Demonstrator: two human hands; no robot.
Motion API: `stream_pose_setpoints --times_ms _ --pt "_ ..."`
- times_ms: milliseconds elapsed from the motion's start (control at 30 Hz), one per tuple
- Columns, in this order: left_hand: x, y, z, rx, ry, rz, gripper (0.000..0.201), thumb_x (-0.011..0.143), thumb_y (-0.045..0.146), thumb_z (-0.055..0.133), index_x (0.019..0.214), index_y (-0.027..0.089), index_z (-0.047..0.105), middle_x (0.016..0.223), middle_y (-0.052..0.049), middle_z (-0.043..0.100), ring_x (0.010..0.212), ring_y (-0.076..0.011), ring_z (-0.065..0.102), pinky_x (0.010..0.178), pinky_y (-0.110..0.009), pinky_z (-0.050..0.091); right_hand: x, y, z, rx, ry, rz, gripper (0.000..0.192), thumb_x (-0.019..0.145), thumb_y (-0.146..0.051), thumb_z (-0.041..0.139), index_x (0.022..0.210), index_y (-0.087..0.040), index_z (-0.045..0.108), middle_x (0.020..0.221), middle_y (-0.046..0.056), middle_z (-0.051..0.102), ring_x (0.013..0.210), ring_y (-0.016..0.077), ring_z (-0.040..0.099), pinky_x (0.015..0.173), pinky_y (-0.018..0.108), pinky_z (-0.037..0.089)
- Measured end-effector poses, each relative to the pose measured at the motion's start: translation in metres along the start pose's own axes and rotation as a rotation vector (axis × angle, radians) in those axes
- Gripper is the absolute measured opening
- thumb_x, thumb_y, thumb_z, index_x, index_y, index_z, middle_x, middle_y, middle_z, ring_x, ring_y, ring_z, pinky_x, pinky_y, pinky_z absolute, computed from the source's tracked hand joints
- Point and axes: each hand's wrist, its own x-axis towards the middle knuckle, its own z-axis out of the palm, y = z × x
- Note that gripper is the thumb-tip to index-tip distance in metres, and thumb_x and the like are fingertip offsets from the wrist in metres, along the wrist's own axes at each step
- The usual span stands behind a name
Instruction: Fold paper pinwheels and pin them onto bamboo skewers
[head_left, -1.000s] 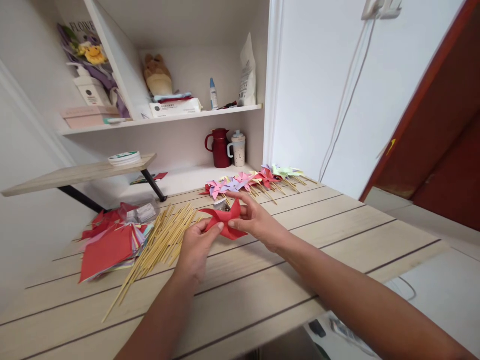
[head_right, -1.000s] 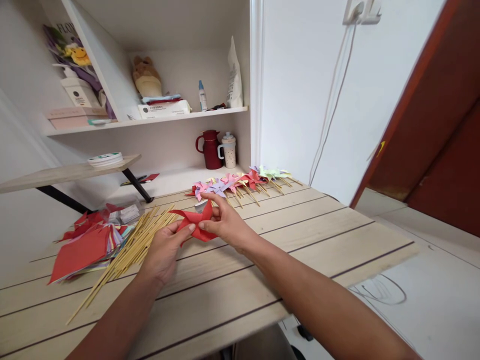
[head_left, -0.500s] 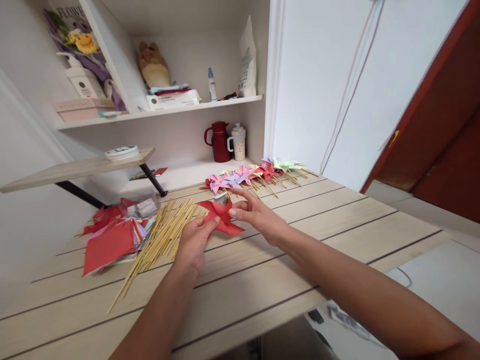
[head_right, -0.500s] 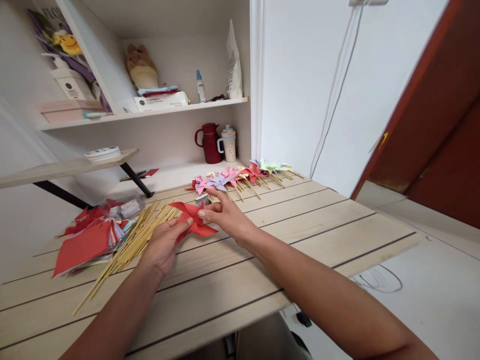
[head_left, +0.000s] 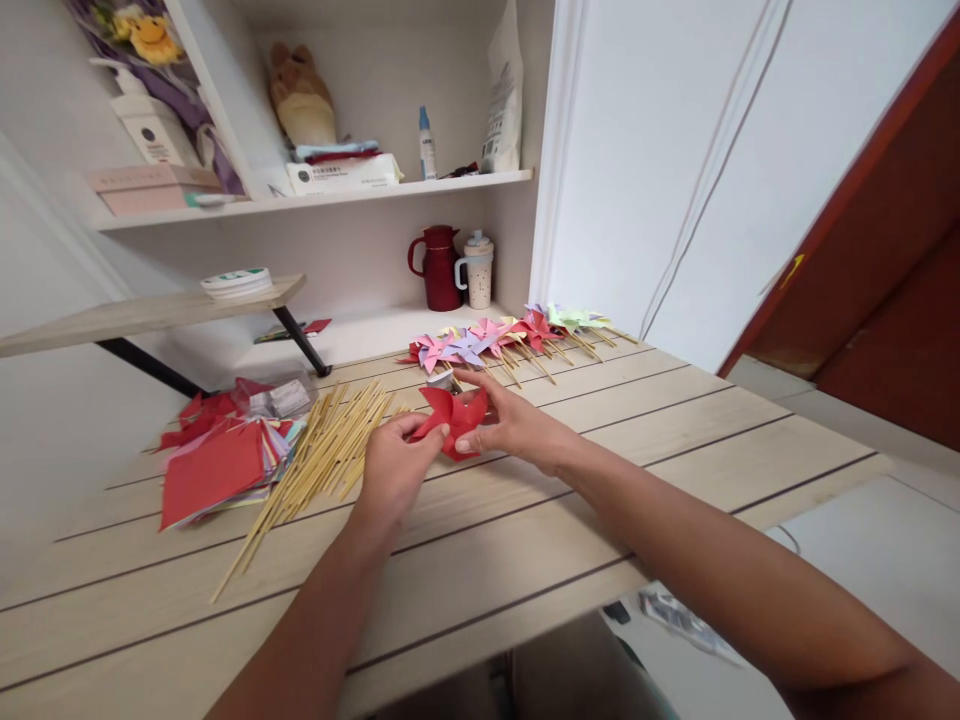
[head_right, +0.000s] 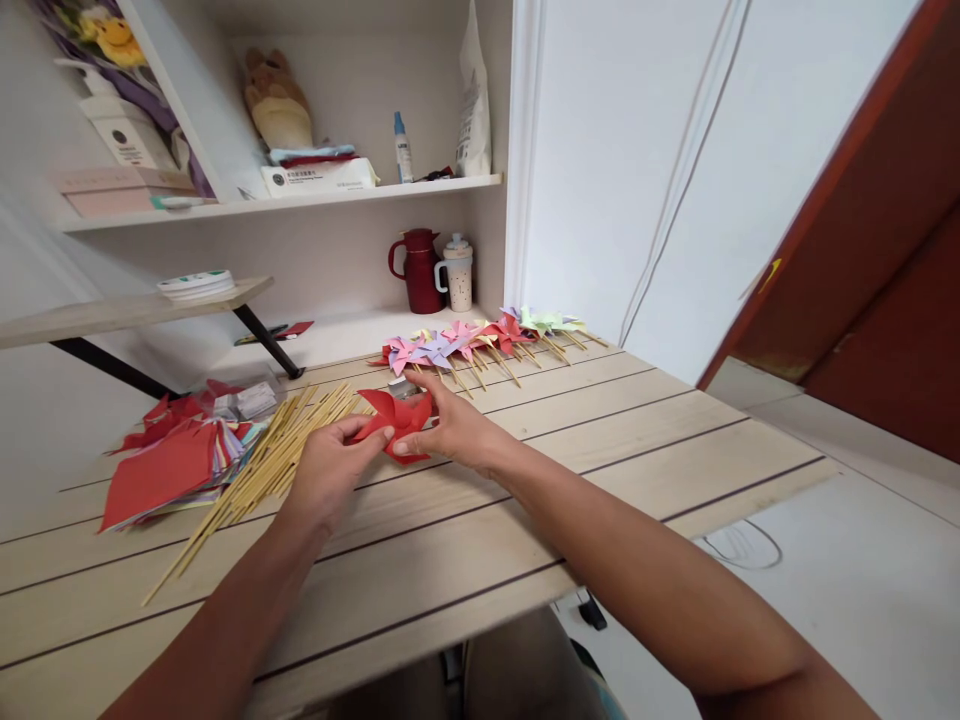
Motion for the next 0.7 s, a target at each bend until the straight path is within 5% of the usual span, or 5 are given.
stream_pose_setpoints --times_ms 133,267,433,700 --pt "-0.001 -0.001 0.001 0.014 -0.015 0.042 0.016 0.073 0.034 0.070 0.074 0.020 0.075 0.074 -0.002 0.070 0.071 -0.0183 0.061 0.067 -0.029 0.046 0.000 0.002 -0.001 0.069 0.004 0.042 0.107 0.060 -0.029 0.091 0.152 -0.026 0.035 0.135 0.012 0.054 0.100 0.0247 0.066 0.095 0.048 0.055" --pt "0.000 -0.001 0.003 0.111 0.045 0.207 0.009 0.072 0.029 0.069 0.067 0.021 0.072 0.078 -0.003 0.070 0.077 -0.0204 0.064 0.075 -0.032 0.049 0.001 0.002 -0.005 -0.082 0.074 -0.096 0.104 0.059 -0.030 0.092 0.149 -0.031 0.040 0.148 0.013 0.043 0.122 0.0305 0.058 0.099 0.050 0.053" --pt "0.000 -0.005 0.005 0.274 0.085 0.360 0.008 0.076 0.027 0.068 0.071 0.023 0.072 0.088 -0.005 0.072 0.086 -0.0233 0.066 0.086 -0.039 0.050 0.003 0.003 -0.008 -0.445 0.107 -0.330 0.059 0.060 -0.030 0.094 0.114 -0.026 0.070 0.155 0.011 0.034 0.148 0.0339 0.034 0.119 0.051 0.035" --pt "0.001 -0.004 0.000 0.347 0.104 0.397 0.006 0.079 0.024 0.068 0.075 0.023 0.072 0.090 -0.005 0.073 0.089 -0.0239 0.067 0.088 -0.042 0.051 0.004 0.001 -0.011 -0.504 0.054 -0.320 0.019 0.069 -0.024 0.088 0.084 -0.021 0.075 0.139 0.011 0.057 0.133 0.0310 0.053 0.111 0.050 0.042"
